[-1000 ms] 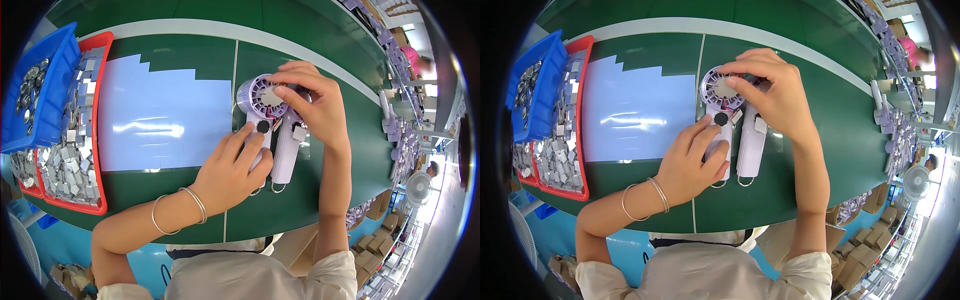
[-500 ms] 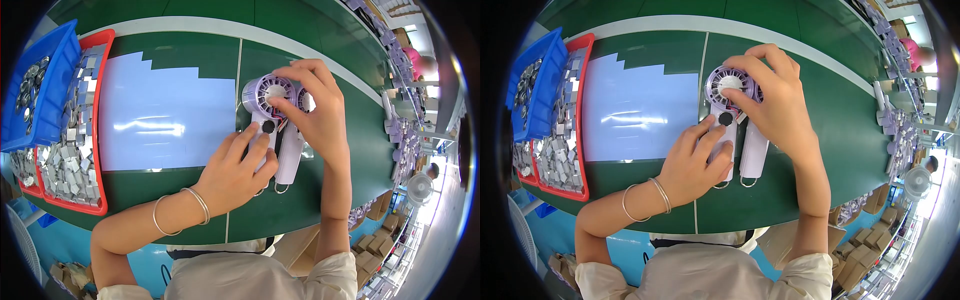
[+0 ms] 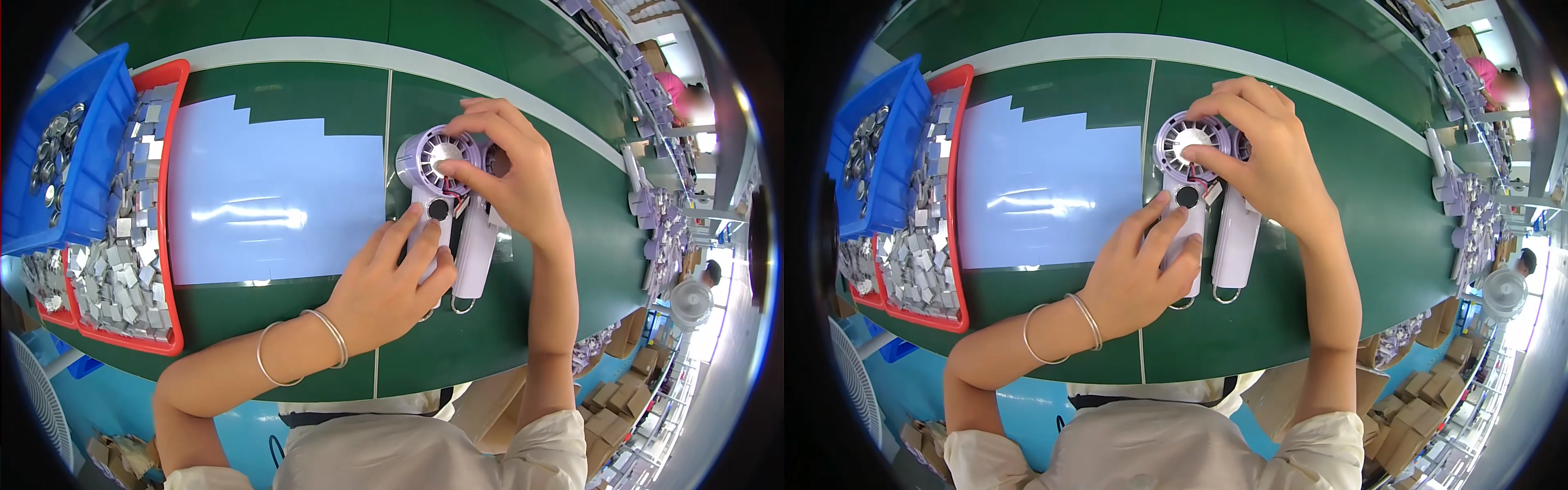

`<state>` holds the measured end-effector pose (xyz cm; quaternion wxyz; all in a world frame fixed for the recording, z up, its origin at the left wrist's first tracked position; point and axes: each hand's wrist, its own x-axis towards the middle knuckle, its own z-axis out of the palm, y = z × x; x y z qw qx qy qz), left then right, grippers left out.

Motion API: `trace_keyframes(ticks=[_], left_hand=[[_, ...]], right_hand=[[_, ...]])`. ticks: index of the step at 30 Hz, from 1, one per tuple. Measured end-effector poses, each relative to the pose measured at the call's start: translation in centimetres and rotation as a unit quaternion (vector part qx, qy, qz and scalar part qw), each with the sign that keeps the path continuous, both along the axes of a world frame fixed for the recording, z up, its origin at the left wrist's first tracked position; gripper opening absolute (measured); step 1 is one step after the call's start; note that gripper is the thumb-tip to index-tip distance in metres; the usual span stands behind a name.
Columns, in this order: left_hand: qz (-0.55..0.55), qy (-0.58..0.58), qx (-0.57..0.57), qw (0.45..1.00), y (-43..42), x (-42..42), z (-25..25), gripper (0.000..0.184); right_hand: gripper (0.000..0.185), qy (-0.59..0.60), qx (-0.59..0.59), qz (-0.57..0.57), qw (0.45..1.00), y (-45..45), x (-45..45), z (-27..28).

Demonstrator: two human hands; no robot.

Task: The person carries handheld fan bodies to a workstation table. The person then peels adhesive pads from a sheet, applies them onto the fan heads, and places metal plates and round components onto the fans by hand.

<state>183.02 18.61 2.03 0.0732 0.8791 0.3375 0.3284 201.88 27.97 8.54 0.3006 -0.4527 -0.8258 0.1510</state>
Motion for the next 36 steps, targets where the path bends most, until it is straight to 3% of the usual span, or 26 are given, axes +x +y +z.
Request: trace_keyframes(ticks=[4, 7, 11, 14, 17, 20, 24, 31, 36], left_hand=[[0.01, -0.011, -0.001, 1.0, 0.0, 0.1, 0.0, 0.032], [-0.024, -0.033, 0.005, 0.999, 0.1, 0.2, 0.0, 0.051], [-0.167, -0.028, -0.043, 0.985, -0.3, 0.5, 0.4, 0.058], [-0.151, 0.063, -0.003, 0.986, -0.6, 0.9, -0.3, 0.058], [-0.136, 0.076, 0.017, 0.988, -0.6, 0.7, 0.0, 0.056], [-0.124, 0.067, 0.033, 0.989, -0.8, 1.0, -0.5, 0.055], [-0.132, 0.047, 0.024, 0.99, -1.0, 1.2, -1.1, 0.049], [-0.14, 0.051, 0.014, 0.989, -1.1, 1.0, -1.2, 0.04], [-0.139, 0.056, 0.015, 0.989, -1.2, 1.0, -1.2, 0.039]], right_hand=[[0.033, -0.009, -0.002, -0.015, 1.0, 0.1, 0.0, 0.4], [0.032, -0.09, 0.071, -0.015, 0.993, -0.2, -0.1, 0.8], [0.026, 0.07, 0.031, -0.059, 0.995, -0.3, -2.7, 2.0], [0.025, 0.091, -0.004, -0.042, 0.995, 0.7, -7.5, 2.1], [0.036, -0.016, -0.081, 0.0, 0.997, 1.9, -12.4, 0.3], [0.04, -0.037, -0.135, 0.003, 0.99, 3.5, -16.6, -2.3], [0.043, -0.083, -0.003, -0.01, 0.996, 4.3, -19.9, -5.7], [0.038, -0.107, 0.026, -0.02, 0.994, 4.3, -20.4, -6.0], [0.024, 0.014, 0.009, -0.034, 0.999, 4.8, -20.8, -6.6]])
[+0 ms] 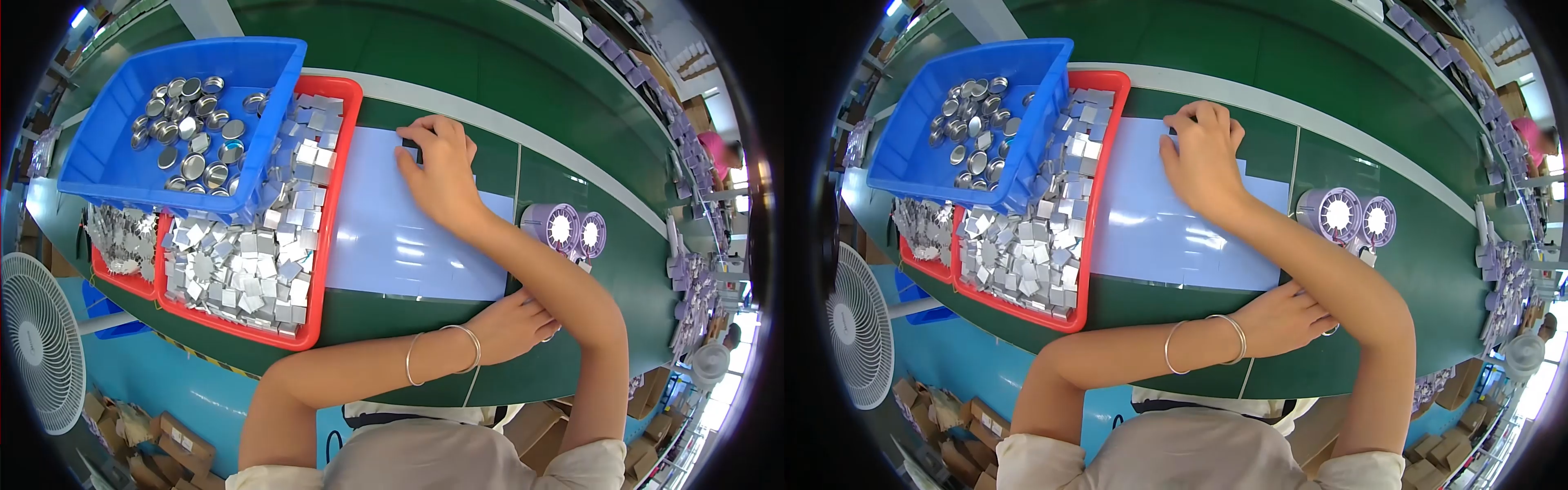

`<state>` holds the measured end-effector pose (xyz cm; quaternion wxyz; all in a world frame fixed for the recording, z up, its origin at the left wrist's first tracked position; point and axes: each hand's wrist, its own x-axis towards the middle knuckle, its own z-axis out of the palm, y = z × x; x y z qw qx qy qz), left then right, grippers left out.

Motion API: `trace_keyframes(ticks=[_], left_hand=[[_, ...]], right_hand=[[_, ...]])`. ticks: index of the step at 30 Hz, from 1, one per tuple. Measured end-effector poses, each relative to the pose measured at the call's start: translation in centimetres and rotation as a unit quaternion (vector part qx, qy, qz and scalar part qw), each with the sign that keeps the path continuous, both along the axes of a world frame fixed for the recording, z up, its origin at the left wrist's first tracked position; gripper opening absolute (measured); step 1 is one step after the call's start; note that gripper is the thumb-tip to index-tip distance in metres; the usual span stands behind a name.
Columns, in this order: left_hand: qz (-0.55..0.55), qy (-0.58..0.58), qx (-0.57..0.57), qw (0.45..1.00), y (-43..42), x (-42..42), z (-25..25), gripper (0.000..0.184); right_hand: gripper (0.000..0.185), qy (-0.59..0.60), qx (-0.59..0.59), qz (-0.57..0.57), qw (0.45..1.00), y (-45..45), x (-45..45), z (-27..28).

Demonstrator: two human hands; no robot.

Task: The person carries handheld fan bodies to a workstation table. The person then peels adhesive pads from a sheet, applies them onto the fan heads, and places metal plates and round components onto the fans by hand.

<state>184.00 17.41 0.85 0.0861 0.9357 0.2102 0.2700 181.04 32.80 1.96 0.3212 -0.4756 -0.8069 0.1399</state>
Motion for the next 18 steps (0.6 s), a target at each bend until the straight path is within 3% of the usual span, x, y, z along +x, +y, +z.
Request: trace_keyframes(ticks=[10, 13, 18], left_hand=[[-0.003, -0.028, -0.008, 1.0, 0.2, 0.3, -0.2, 0.036], [-0.003, -0.02, -0.002, 1.0, 0.3, 0.2, -0.1, 0.036], [-0.012, -0.031, -0.013, 0.999, 0.3, 0.2, 0.0, 0.036]], right_hand=[[0.006, -0.052, -0.111, -0.06, 0.991, 3.1, -0.8, 1.3], [0.004, -0.055, -0.097, -0.039, 0.993, 2.9, -0.5, 1.4], [0.007, -0.046, -0.008, 0.106, 0.993, 1.0, 1.2, 3.6]])
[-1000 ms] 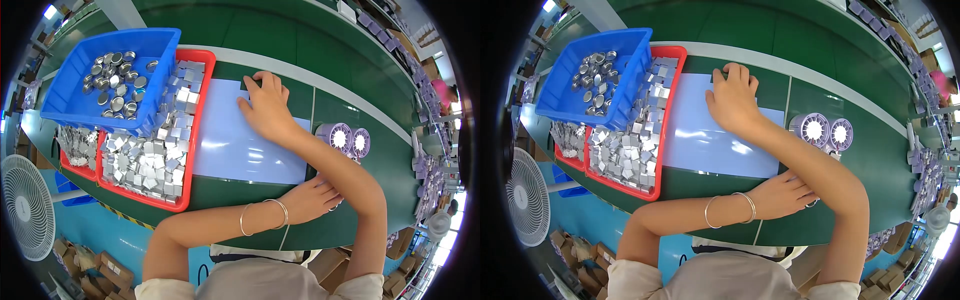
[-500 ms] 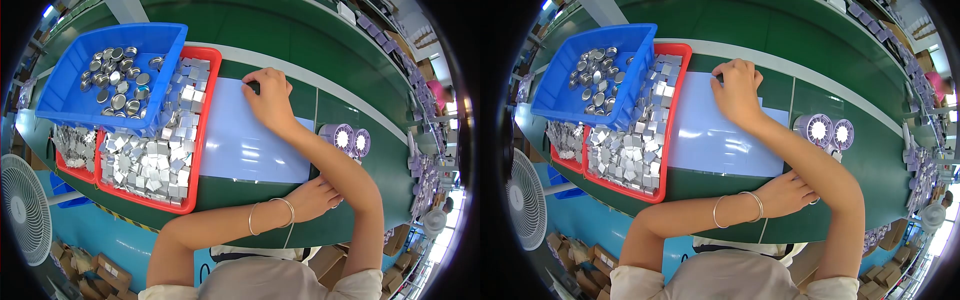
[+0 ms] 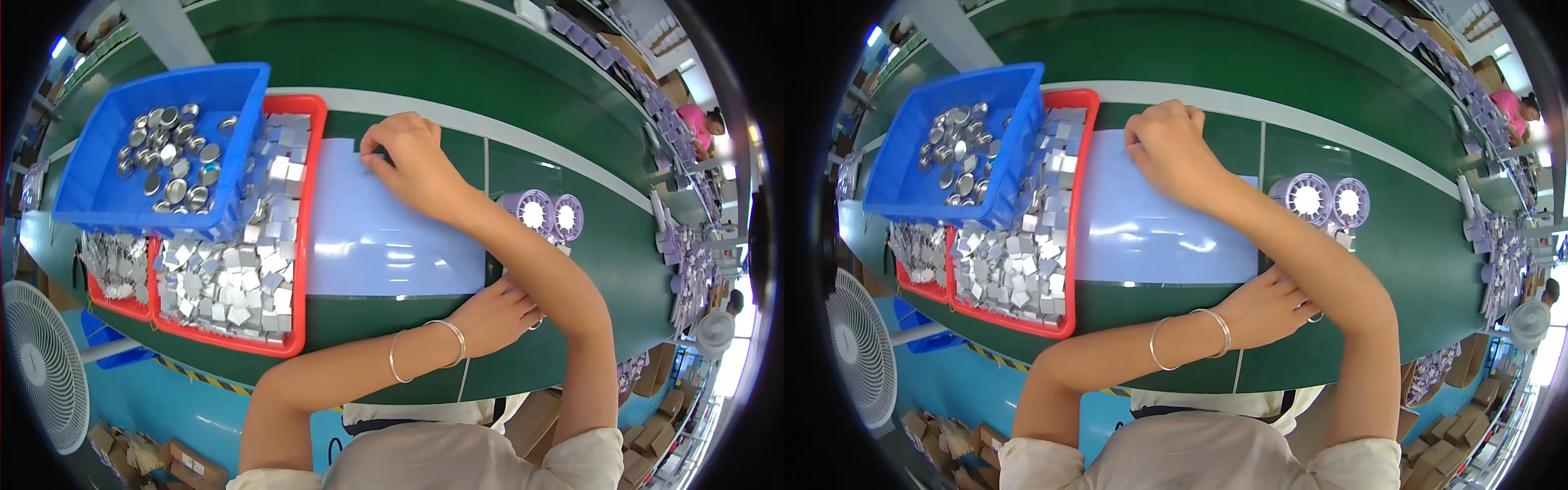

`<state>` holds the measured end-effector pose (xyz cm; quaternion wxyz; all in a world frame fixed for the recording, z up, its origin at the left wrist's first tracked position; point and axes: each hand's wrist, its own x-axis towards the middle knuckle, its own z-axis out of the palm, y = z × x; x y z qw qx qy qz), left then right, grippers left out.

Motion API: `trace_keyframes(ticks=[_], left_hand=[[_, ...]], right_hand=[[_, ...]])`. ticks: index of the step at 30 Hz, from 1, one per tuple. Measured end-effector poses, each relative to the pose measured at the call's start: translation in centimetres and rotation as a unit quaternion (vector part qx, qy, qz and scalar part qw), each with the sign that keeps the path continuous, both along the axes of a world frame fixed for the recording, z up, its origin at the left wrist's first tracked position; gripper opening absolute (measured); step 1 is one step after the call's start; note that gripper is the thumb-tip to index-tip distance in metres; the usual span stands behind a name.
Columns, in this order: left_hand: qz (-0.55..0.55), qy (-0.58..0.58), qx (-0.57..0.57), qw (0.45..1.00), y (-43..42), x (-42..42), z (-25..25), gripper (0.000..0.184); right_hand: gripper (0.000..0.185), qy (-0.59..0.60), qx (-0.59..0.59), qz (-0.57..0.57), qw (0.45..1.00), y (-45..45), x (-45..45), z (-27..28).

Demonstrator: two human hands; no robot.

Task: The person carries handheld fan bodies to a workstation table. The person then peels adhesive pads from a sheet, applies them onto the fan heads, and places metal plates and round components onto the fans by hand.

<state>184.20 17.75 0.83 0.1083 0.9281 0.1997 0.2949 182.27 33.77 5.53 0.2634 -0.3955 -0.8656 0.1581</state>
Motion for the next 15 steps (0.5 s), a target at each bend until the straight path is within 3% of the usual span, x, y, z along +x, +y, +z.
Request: trace_keyframes(ticks=[2, 3, 9, 15], left_hand=[[0.008, -0.002, -0.025, 1.0, -0.3, -0.1, -0.1, 0.036], [-0.002, 0.001, -0.042, 0.999, -0.5, 0.0, -0.3, 0.037], [-0.01, 0.07, -0.001, 0.997, 0.5, -0.4, 1.6, 0.054], [0.006, 0.11, -0.024, 0.994, 0.4, -0.1, 3.3, 0.055]], right_hand=[[0.009, 0.071, 0.022, 0.04, 0.996, -0.7, 1.6, 1.5], [0.01, 0.114, -0.025, 0.038, 0.992, -1.6, 2.6, 3.0], [0.012, 0.262, -0.056, -0.058, 0.962, -5.4, 13.6, 7.5], [0.021, 0.281, -0.156, -0.178, 0.93, -6.7, 24.3, 7.8]])
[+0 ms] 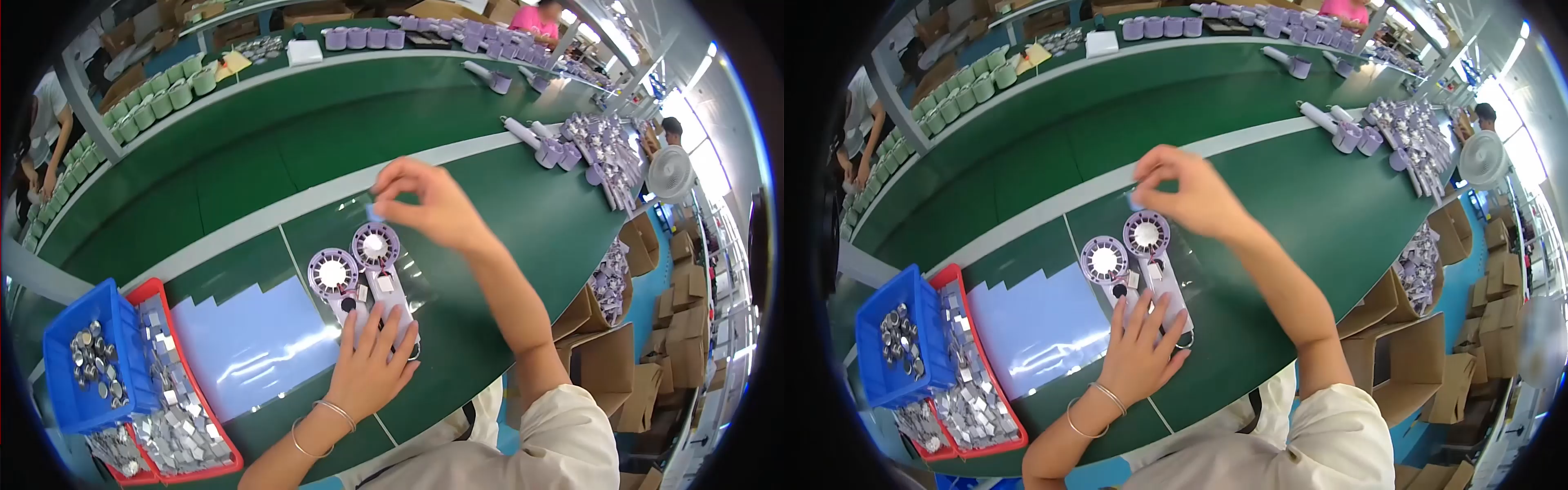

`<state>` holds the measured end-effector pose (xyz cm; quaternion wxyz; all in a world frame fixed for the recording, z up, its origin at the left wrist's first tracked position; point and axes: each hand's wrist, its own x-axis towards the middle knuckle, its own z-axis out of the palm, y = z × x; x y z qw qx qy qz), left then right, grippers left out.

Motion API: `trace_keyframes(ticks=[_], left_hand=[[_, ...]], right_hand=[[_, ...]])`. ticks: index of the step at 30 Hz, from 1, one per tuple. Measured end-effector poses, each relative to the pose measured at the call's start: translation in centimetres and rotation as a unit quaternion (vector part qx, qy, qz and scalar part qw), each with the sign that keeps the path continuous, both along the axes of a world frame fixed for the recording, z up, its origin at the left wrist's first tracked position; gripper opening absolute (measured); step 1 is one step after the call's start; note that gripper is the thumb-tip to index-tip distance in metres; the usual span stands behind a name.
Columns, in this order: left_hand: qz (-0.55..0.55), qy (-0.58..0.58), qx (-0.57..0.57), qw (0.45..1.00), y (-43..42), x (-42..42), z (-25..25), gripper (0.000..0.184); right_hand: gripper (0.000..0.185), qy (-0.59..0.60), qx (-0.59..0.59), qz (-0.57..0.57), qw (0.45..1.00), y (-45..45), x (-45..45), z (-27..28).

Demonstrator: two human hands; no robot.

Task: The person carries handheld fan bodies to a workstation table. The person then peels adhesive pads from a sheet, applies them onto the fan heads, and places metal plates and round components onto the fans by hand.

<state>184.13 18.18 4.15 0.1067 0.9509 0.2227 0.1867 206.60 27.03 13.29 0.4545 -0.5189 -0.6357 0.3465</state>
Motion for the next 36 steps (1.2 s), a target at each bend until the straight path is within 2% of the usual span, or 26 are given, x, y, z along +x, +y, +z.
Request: trace_keyframes(ticks=[2, 5, 6, 7, 8, 9, 10, 13, 24, 36], left_hand=[[-0.018, -0.007, 0.035, 0.999, 0.4, 0.4, 0.4, 0.057], [-0.072, -0.037, -0.047, 0.996, 1.1, 2.8, 0.1, 0.058], [-0.078, -0.117, -0.051, 0.989, 1.2, 3.0, -1.0, 0.061], [-0.078, -0.112, -0.071, 0.988, 1.2, 3.4, -1.4, 0.064], [-0.069, -0.119, 0.002, 0.991, 0.9, 3.3, -2.6, 0.063], [-0.069, -0.135, 0.04, 0.988, 1.1, 3.1, -3.4, 0.056], [-0.055, -0.133, 0.038, 0.989, 0.9, 3.4, -3.4, 0.053], [-0.048, -0.125, 0.033, 0.991, 0.7, 3.2, -3.6, 0.046], [-0.047, -0.132, 0.025, 0.99, 0.6, 3.5, -4.0, 0.044], [-0.031, -0.122, 0.064, 0.99, 0.5, 3.4, -3.5, 0.041]], right_hand=[[0.022, 0.026, -0.012, -0.006, 1.0, -0.4, 2.1, -1.0], [0.02, 0.103, -0.04, -0.005, 0.994, -0.5, 3.7, -3.1], [0.019, 0.075, -0.038, -0.012, 0.996, -0.3, 3.6, -3.5], [0.019, 0.064, -0.039, 0.0, 0.997, -0.2, 3.9, -3.9], [0.019, 0.056, -0.049, -0.032, 0.997, -0.1, 3.8, -4.0], [0.018, 0.063, -0.039, -0.005, 0.997, 0.2, 3.9, -4.3], [0.016, 0.059, -0.077, -0.018, 0.995, -0.2, 3.8, -3.0], [0.018, 0.074, -0.066, -0.011, 0.995, 0.2, 3.1, -3.2], [0.028, 0.087, -0.113, 0.003, 0.99, -0.2, 2.1, -3.1], [0.022, 0.09, -0.111, 0.02, 0.99, -1.0, 0.8, -2.5]])
